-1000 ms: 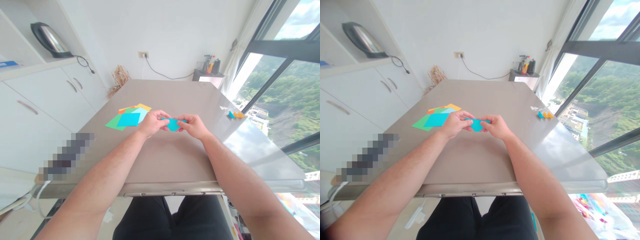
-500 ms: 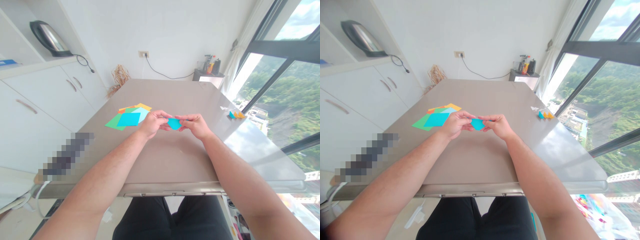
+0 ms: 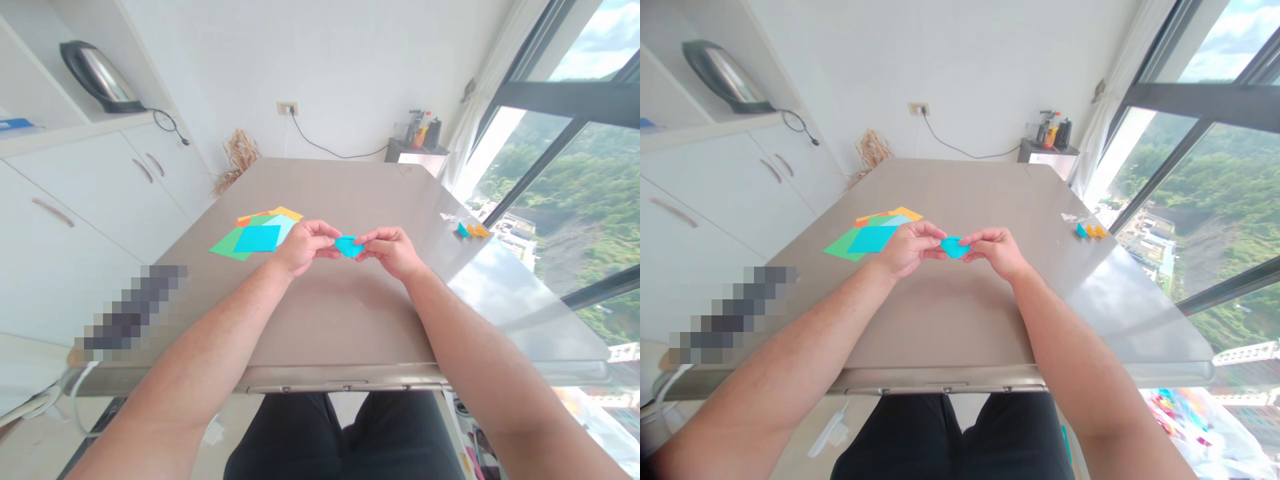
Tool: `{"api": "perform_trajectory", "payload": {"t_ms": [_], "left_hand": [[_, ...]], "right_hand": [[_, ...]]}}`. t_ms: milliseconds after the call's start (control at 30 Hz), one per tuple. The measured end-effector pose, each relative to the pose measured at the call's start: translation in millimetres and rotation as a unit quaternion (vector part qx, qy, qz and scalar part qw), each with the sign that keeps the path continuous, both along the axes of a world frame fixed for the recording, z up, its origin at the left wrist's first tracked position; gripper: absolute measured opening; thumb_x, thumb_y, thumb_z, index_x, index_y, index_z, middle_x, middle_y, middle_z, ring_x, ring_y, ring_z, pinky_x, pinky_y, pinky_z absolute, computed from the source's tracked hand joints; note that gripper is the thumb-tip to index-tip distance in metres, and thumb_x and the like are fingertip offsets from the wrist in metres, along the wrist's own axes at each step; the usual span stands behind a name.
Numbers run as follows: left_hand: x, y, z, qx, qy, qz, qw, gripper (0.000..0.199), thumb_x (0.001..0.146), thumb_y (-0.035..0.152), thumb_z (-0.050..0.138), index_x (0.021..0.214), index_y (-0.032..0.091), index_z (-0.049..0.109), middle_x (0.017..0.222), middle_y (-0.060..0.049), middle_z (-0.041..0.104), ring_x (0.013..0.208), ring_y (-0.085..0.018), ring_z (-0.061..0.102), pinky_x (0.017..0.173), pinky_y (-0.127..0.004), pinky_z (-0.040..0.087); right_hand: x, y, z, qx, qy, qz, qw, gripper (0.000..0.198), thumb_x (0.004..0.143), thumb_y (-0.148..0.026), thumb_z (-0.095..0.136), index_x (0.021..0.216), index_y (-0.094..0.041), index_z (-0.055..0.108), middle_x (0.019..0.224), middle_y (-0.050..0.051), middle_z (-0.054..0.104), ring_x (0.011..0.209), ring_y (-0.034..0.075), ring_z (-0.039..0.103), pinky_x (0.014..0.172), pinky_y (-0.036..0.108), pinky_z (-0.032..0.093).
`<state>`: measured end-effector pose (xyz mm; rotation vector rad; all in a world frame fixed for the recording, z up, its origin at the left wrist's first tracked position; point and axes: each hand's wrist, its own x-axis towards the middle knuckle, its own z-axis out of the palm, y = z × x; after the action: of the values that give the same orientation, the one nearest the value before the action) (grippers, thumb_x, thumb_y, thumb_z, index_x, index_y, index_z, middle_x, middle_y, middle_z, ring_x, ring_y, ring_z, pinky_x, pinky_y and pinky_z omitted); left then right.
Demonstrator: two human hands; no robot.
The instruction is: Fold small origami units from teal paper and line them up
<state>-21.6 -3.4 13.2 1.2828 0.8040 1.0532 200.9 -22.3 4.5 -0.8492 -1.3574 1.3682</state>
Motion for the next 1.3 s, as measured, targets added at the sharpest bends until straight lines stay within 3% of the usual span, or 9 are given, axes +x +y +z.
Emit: {"api": "perform_trajectory", "payload": {"t_ms": [200,400,633,1300], "left_hand": [[0,0,1.7,0.022,0.014,0.036,0.999,0.015,0.068,0.020,0.078,0.080,0.014,0.072,0.081,-0.005,0.074,0.072,-0.019,0.074,0.070,-0.035,0.064],[-1,1,-0.9,0.038,0.018,0.035,0.999,0.017,0.070,0.023,0.079,0.084,0.015,0.072,0.082,-0.005,0.074,0.075,-0.020,0.074,0.071,-0.036,0.065],[2,-3,3.6,0.043,0.044,0.039,0.997,0.037,0.076,0.023,0.074,0.113,0.017,0.068,0.080,-0.004,0.075,0.073,-0.021,0.076,0.072,-0.037,0.064],[6,-2,4.8,0.031,-0.017,0.081,0.996,0.018,0.068,0.023,0.077,0.082,0.016,0.069,0.081,-0.002,0.072,0.076,-0.020,0.074,0.075,-0.040,0.064]], "right_hand": [[-4,-2,5,0.026,-0.016,-0.062,0.998,0.033,0.070,-0.031,0.079,0.101,-0.021,0.074,0.070,0.000,0.075,0.067,0.019,0.074,0.068,0.035,0.062],[-9,-4,8,0.012,-0.030,-0.098,0.995,0.022,0.069,-0.030,0.073,0.088,-0.019,0.077,0.072,0.002,0.076,0.068,0.019,0.073,0.071,0.036,0.062],[-11,-5,9,0.015,-0.023,-0.127,0.992,0.031,0.070,-0.027,0.068,0.098,-0.022,0.081,0.072,0.000,0.074,0.069,0.018,0.071,0.072,0.034,0.061],[-9,-2,3,0.026,0.017,-0.108,0.994,0.011,0.067,-0.024,0.072,0.075,-0.023,0.080,0.074,0.001,0.075,0.072,0.019,0.073,0.082,0.041,0.062]]}}
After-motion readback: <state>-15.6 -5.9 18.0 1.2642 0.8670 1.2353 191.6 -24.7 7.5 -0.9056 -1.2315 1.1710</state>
